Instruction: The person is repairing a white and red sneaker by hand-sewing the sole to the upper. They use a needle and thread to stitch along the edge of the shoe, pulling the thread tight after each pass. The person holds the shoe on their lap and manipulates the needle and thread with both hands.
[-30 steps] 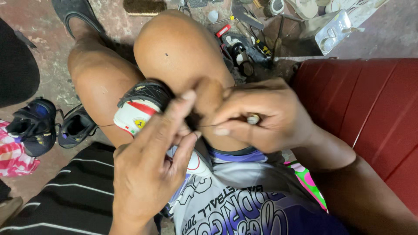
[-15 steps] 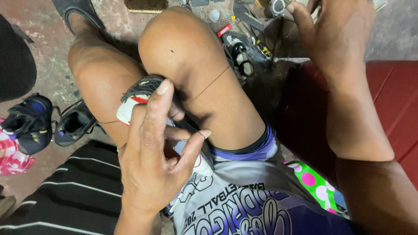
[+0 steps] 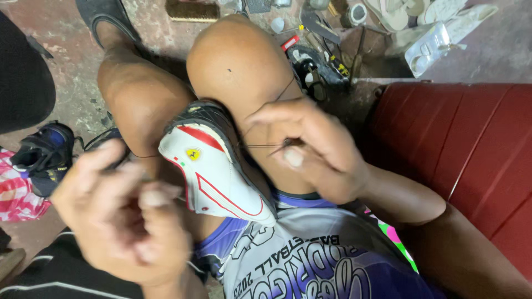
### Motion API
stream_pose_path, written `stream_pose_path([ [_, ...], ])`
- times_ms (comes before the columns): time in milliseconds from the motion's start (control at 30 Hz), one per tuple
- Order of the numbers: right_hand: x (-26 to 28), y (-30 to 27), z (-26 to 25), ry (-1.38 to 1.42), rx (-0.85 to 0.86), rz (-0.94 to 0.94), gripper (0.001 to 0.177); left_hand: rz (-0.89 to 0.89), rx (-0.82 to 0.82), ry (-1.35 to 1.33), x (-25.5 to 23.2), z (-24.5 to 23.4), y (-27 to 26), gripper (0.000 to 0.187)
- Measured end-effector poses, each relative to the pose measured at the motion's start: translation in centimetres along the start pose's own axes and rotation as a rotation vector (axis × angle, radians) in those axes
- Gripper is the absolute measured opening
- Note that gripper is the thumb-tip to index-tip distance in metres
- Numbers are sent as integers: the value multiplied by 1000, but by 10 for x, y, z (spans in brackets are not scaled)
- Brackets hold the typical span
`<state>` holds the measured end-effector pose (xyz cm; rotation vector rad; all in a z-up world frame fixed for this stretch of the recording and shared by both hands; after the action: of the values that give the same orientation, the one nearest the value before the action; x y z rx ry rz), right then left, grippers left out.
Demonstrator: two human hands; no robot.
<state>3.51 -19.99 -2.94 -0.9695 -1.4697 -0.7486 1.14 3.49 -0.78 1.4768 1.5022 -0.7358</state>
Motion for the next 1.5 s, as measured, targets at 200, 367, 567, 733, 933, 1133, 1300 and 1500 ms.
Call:
stream_pose_path([
  [200,2,16,17,-149,10,64,70,-142,98,55,60,-3,-18,9],
  [367,2,30,35,-329,-60,-24,71,-331,-29,-190,99,5,-41,47],
  [567,-4,31,35,-174,-42,107,68,-223,-96,-820,100,-4,-31,40],
  [733,-1,31,34,-249,-68,48,71,-551,-160,-992,84,-9,-31,19],
  [933,3,34,38,-285,-58,60,69,-57,137,96,62,-5,-21,9],
  [1133,0,38,42,-149,-39,174,67,-343,-267,-445,155,-56,-50,43],
  [1300,-1,37,40,-132,-38,248,68,-592,-291,-364,182,-58,-50,17],
  [1500,-1,29,38,-132,-28,170,76,155,-5,312,67,-15,-20,42],
])
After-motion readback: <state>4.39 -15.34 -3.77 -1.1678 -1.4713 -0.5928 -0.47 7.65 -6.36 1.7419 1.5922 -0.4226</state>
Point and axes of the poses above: each hand's wrist, its own y-axis towards the middle knuckle, its own z-axis out of the palm, x = y × z, the point moved 3 cm from there along y, towards the middle knuckle, and after that the axes turned 1 degree about -y, right-handed, at the moved point
